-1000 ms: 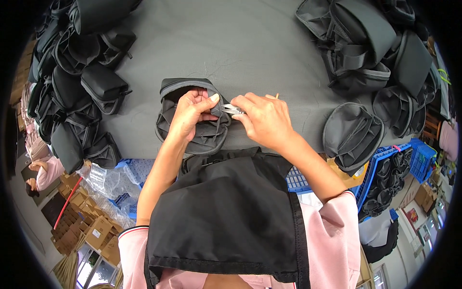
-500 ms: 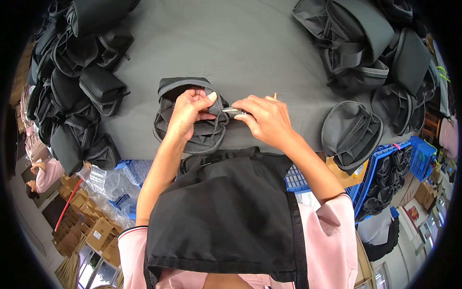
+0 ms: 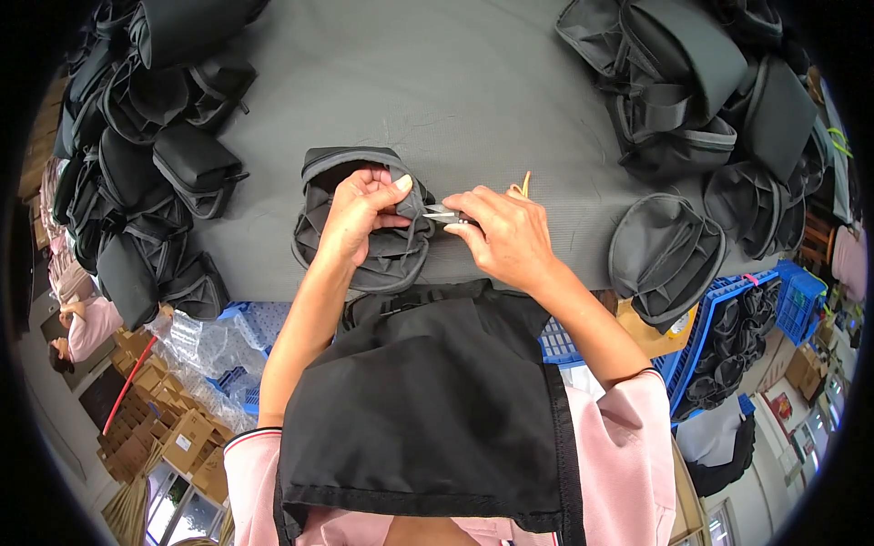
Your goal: Trim excess threads and perform quality checks on small black soft cases/bags using snips.
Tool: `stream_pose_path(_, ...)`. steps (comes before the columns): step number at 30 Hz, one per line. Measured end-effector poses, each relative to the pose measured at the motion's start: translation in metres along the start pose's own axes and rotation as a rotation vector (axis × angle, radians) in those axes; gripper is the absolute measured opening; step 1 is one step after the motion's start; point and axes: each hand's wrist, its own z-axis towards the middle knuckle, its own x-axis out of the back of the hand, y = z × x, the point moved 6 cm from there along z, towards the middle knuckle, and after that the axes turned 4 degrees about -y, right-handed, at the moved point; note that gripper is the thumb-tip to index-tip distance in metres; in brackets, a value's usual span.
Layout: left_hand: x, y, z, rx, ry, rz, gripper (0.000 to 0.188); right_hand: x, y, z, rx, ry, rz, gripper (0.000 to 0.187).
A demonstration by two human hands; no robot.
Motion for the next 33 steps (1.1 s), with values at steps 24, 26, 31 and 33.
stream_pose_path(24,-0.001,-0.001,-0.004,-0.015,0.02,0.03,0.027,-0.045,0.028,0.023,-0.345,0.041,0.619,0.019)
stream_pose_path(26,-0.002,-0.002,-0.008,-0.056,-0.014,0.066,0.026,-0.049,0.047,0.014,-0.487,0.109,0.916,0.016)
stream_pose_path(31,0.008,-0.008,-0.012,-0.087,0.035,0.139,0.03,-0.04,0.054,-0.024,-0.564,0.346,1.022,0.01)
stream_pose_path(33,0.008,-0.001,-0.008,-0.127,0.068,0.325,0.039,-0.038,0.031,-0.023,-0.444,0.223,0.819,0.014)
